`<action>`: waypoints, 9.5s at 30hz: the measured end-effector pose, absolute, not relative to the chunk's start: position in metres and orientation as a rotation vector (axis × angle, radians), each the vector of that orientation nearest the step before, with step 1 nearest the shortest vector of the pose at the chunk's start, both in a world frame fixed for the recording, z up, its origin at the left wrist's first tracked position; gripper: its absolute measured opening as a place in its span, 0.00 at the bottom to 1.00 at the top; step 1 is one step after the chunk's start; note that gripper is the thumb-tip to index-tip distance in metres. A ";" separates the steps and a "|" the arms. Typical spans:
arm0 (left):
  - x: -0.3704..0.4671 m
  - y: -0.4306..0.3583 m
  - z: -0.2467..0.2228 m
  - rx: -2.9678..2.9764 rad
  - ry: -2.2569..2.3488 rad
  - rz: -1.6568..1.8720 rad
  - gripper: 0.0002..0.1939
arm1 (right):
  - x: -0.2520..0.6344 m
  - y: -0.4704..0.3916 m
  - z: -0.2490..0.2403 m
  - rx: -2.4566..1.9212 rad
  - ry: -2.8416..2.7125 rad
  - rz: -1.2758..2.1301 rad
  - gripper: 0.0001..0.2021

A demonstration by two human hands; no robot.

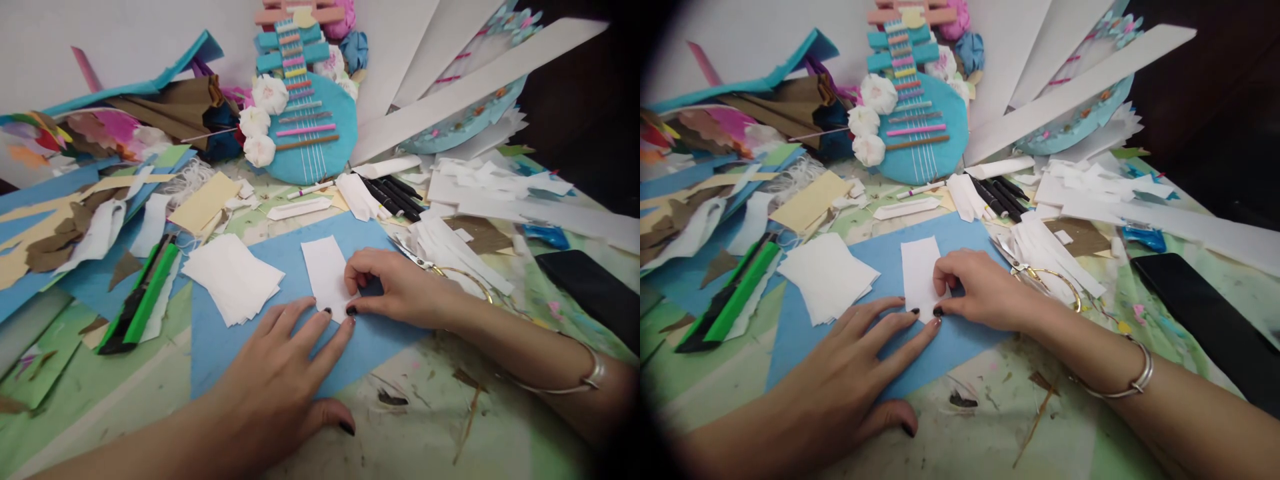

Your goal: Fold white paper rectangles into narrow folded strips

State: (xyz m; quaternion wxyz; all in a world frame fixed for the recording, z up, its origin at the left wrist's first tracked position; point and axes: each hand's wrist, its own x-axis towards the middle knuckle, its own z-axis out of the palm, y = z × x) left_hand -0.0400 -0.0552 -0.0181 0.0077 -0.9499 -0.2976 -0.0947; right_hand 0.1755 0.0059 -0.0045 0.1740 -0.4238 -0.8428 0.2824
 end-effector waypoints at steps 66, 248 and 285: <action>-0.055 -0.036 -0.018 -3.086 -1.064 -0.746 0.04 | 0.165 0.027 -0.015 -1.296 -2.101 0.787 0.17; -0.051 -0.019 -0.007 -3.386 -1.350 -0.634 0.05 | 0.158 -0.017 -0.009 -0.876 -2.427 0.938 0.04; -0.060 -0.012 -0.001 -3.487 -1.329 -0.519 0.03 | 0.165 -0.014 -0.011 -0.611 -2.649 0.885 0.15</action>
